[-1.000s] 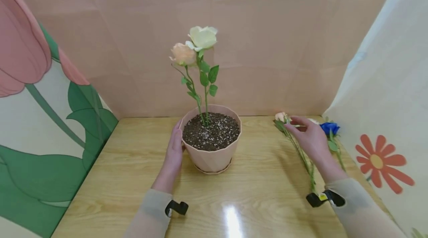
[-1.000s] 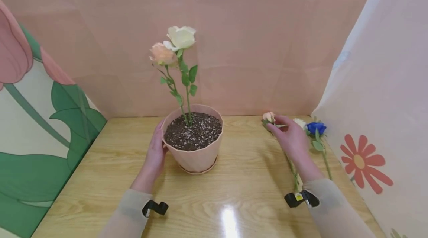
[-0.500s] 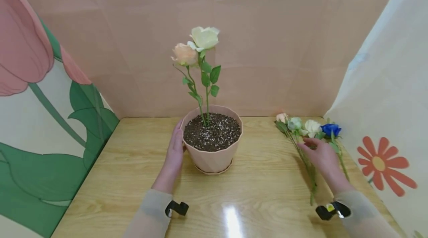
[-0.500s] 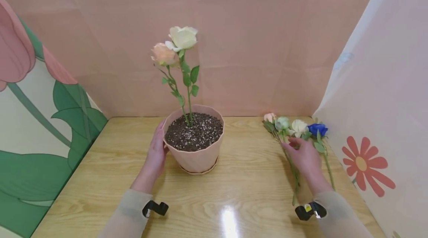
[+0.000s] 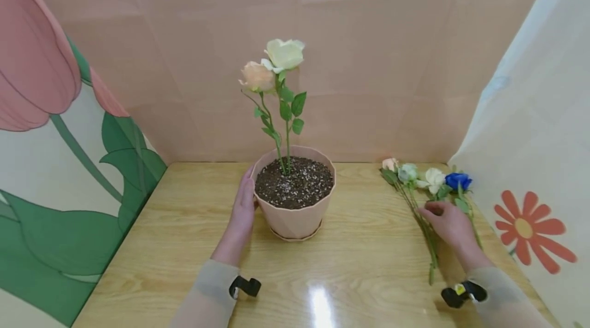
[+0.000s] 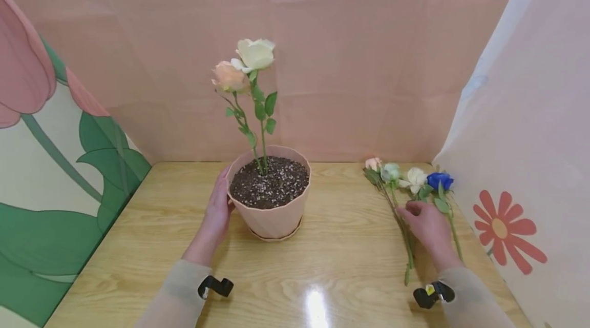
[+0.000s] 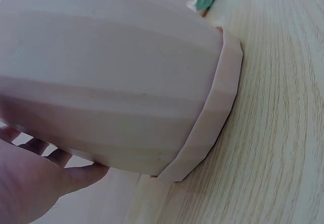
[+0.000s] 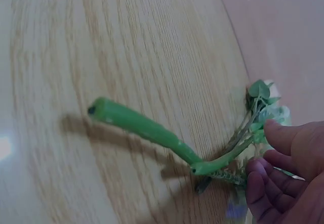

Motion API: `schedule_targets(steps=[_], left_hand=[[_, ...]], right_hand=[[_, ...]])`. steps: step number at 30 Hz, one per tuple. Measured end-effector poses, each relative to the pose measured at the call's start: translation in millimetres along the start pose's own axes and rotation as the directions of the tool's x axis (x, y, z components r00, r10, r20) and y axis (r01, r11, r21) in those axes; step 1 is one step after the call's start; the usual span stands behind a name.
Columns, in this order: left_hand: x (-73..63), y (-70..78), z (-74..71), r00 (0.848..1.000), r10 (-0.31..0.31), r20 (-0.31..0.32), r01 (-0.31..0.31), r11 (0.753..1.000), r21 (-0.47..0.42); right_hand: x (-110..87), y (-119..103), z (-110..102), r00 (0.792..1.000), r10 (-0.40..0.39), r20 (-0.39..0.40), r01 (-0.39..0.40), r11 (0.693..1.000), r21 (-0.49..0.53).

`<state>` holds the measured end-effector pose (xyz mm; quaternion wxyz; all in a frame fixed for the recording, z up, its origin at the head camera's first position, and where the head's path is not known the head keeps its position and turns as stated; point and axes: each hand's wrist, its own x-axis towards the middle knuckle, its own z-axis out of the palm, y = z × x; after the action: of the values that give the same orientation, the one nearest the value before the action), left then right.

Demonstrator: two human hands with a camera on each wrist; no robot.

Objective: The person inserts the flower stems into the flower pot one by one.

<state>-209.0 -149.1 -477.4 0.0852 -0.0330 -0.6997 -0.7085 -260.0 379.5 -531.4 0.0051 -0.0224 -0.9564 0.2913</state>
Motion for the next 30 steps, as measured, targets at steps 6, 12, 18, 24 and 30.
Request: schedule_targets(steps=[6,12,18,24,30], left_hand=[[-0.7,-0.1,-0.6,1.0,-0.015,0.001,0.015,1.0,0.007],[-0.6,-0.6,-0.7,1.0,-0.024,-0.008,0.024,1.0,0.002],[-0.7,-1.1,0.0,1.0,-0.011,-0.004,0.011,1.0,0.008],[-3.0,-2.0,-0.1,1.0,-0.006,-0.006,0.006,1.0,0.018],[-3.1,-1.6,0.2,1.0,-0.01,-0.019,0.011,1.0,0.025]], right_hand=[[5.3,7,0,1.0,-0.003,0.02,0.004,0.999,-0.042],[11.8,11,2,0.999,0.003,0.053,0.0,0.999,-0.051],[13.5,7,-2,0.997,-0.015,0.08,0.02,0.998,-0.053],[11.3,0,-5,0.994,-0.021,0.106,0.026,0.999,-0.04],[8.6,-13,-12,0.993,-0.033,0.112,0.031,0.999,0.02]])
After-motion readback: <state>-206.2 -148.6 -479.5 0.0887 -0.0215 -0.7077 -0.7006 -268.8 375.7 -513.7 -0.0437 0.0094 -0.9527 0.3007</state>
